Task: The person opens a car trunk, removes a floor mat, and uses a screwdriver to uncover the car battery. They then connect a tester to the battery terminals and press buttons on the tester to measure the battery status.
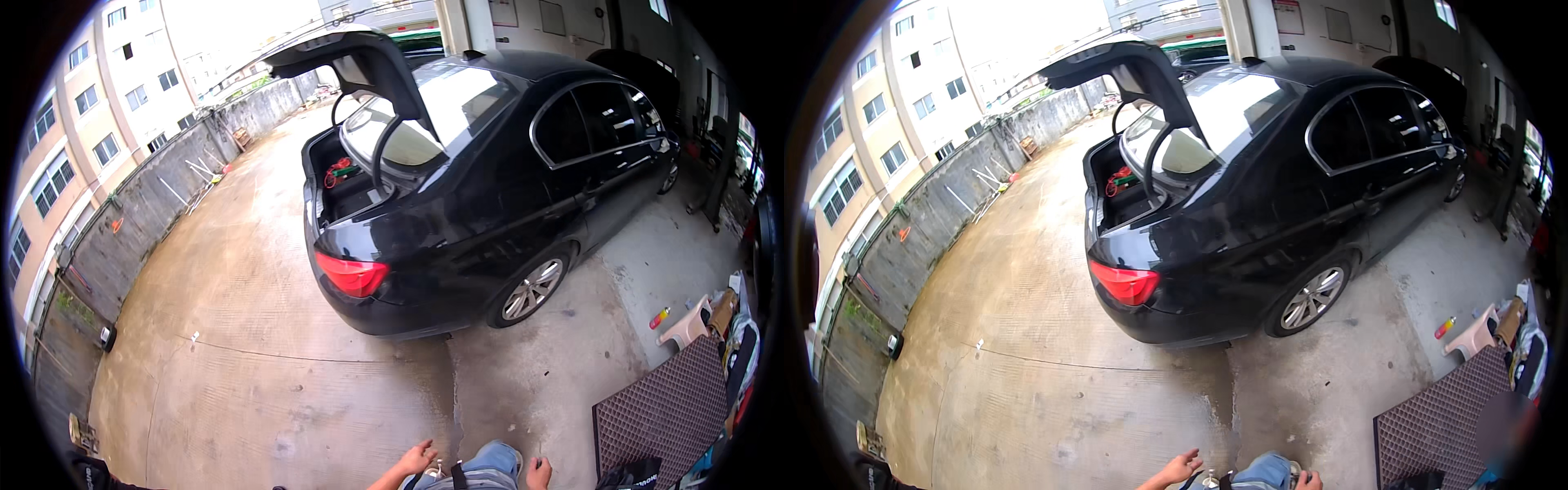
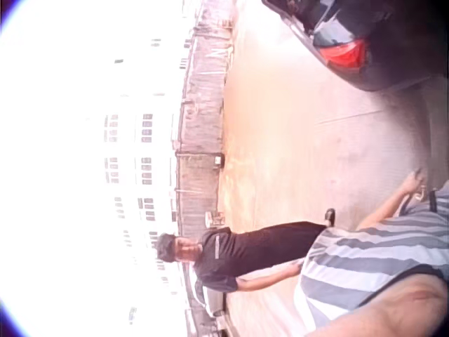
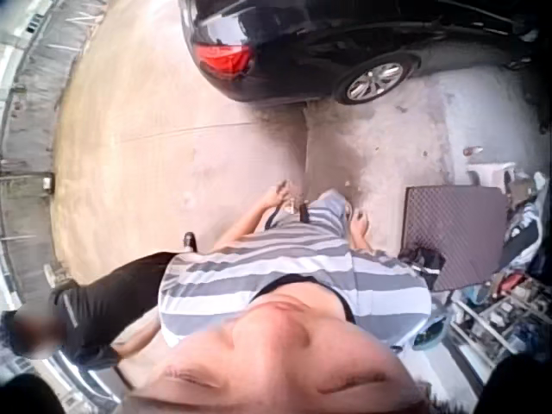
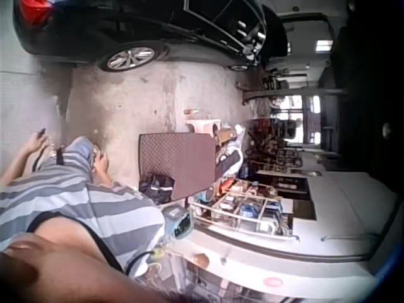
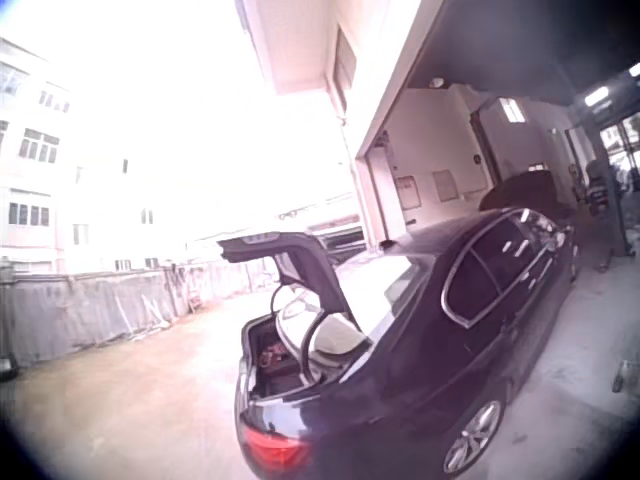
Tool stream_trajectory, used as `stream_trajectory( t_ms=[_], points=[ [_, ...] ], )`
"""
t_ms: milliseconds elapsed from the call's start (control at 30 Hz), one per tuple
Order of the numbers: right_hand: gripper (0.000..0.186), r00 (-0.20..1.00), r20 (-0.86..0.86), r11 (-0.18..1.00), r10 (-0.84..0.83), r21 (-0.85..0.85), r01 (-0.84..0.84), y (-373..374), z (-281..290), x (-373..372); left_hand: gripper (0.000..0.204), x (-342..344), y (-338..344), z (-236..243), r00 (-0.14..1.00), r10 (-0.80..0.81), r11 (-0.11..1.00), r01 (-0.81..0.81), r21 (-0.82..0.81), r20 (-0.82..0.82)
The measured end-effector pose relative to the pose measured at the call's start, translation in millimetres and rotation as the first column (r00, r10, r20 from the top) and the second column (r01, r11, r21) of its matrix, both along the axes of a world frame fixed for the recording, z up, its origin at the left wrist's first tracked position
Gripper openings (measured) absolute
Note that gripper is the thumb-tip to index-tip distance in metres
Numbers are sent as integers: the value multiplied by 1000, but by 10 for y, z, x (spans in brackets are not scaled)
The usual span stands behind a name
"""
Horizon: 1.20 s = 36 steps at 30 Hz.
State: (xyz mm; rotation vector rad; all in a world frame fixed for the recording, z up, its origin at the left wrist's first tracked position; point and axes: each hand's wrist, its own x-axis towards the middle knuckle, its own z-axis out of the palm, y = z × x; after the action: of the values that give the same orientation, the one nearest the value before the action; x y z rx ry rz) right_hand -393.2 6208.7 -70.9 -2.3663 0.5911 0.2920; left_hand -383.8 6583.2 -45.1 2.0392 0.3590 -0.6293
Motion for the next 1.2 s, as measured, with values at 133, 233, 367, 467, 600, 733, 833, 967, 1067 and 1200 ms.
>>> stream_trajectory(
  t_ms=[133, 233, 367, 467, 600, 733, 833, 967, 1067, 1200],
  points=[
    [30, 800, 324, 737, 505, 321, -595, 2287, 1085, 1034, 61, 233, 638, 507, 946, 176, 958, -100, -270, 273],
    [29, 470, 293, 333, 833, 414, -847, 3789, 1263, 1419, 44, 585, 1340, 1134, 796, 503, 779, -248, -576, 337],
    [28, 209, 302, 17, 930, 534, -845, 5852, 1353, 1781, 33, 669, 3169, 1093, 594, 728, 665, -489, -564, 344],
    [35, 39, 439, -230, 898, 541, -809, 7199, 1387, 1956, 40, 394, 4536, 1200, 481, 805, 592, -687, -420, 348],
    [31, -194, 414, -420, 890, 574, -703, 8696, 1523, 2362, 37, 219, 5776, 1561, -15, 991, 69, -787, -613, 130],
    [28, -182, 470, -415, 864, 458, -786, 10016, 1457, 3168, 32, -126, 7215, 1012, -314, 948, -254, -836, -486, 45],
    [31, 132, 414, -88, 901, 470, -878, 10661, 1270, 4131, 37, 560, 8226, 803, -149, 988, -128, -944, -305, 48],
    [41, 706, 468, 666, 533, 283, -690, 11119, 890, 5522, 36, 1857, 9911, 485, 430, 903, 425, -894, -141, -11],
    [54, 797, 602, 963, 56, 179, -202, 10675, 456, 6668, 29, 3891, 10404, 949, 678, 729, 670, -734, -105, -89],
    [95, 959, 136, 949, -247, -168, 268, 10197, -58, 7860, 27, 6158, 10903, 1259, 889, 453, 883, -458, -101, -64]
  ],
)
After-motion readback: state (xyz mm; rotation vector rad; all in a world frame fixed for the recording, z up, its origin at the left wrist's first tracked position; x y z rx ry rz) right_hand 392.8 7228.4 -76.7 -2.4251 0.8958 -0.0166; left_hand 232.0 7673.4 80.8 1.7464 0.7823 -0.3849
